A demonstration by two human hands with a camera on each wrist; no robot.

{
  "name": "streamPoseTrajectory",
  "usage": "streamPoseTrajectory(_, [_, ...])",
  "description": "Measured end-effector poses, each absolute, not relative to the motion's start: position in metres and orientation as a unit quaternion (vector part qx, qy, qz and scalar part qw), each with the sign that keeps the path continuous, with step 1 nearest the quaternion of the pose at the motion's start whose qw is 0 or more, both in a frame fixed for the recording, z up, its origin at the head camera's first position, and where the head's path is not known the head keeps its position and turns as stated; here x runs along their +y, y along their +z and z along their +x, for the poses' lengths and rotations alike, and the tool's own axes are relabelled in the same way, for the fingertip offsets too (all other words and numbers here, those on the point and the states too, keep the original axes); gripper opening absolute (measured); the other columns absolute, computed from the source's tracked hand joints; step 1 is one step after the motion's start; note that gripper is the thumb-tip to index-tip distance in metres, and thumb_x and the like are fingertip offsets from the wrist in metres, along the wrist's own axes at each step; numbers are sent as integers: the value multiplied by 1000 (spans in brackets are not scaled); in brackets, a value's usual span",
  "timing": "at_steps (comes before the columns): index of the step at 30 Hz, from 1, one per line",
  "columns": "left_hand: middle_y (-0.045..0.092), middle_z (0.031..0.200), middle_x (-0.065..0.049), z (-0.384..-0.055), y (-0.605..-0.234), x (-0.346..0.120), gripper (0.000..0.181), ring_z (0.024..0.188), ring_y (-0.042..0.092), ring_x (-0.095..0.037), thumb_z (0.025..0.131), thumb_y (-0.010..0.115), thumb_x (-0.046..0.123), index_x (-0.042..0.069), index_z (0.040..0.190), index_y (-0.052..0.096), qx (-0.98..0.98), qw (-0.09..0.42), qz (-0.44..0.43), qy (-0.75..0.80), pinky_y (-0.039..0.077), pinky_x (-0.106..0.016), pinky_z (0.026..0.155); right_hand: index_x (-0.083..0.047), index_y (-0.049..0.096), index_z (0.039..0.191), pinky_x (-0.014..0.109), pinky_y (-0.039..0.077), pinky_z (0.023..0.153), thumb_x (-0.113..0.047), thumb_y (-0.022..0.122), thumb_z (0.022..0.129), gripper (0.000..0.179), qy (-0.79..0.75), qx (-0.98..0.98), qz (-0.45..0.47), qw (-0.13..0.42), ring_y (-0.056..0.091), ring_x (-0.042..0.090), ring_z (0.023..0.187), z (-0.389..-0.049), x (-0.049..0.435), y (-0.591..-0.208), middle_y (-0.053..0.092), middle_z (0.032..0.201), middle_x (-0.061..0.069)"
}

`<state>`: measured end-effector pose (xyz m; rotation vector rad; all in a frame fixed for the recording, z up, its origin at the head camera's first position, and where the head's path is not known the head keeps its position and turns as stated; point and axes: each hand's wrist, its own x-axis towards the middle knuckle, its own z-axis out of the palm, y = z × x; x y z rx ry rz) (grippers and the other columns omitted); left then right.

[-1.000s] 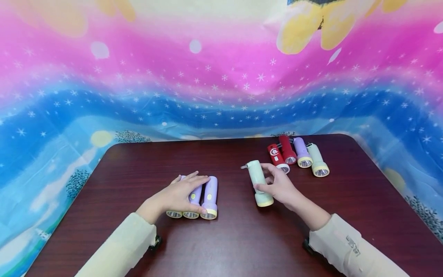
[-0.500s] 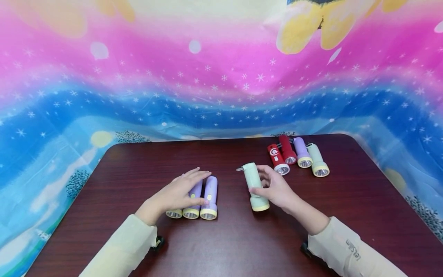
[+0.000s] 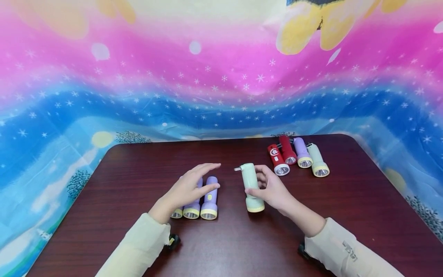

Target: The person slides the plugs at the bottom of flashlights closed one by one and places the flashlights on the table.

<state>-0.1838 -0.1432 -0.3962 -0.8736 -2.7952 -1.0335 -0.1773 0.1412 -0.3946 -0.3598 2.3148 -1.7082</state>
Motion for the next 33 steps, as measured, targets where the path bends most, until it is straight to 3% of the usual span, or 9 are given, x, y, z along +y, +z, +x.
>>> streamPoseTrajectory(11, [57,141,4,-188,-393,-112,50,134,52,-18,97,65,35,22,144,52,-852,10,-281,-442,48,-50,105,-3,36,142,38,54,90,-7,74,88,67,-591,793,-90,117,66,22,99,-177,133,-398,63,128,22])
streamPoseTrajectory(20, [62,135,2,-194,-395,-94,46,123,58,-15,97,66,29,19,140,55,-845,39,-276,-457,54,-48,91,0,34,141,35,54,86,-8,74,88,68,-603,784,-93,110,65,20,94,-177,128,-397,61,128,25])
streamPoseTrajectory(27, [61,136,-1,-195,-392,-87,45,124,57,-24,96,68,26,18,139,56,-835,22,-273,-477,54,-53,93,0,35,140,33,53,84,-7,74,87,66,-610,779,-97,104,66,19,92,-177,123,-396,62,127,25])
streamPoseTrajectory(33, [62,134,-2,-197,-393,-85,45,122,58,-24,94,70,24,15,136,57,-835,23,-266,-481,54,-54,92,1,36,139,33,54,83,-7,74,87,65,-614,776,-104,97,66,19,92,-176,119,-395,63,125,25])
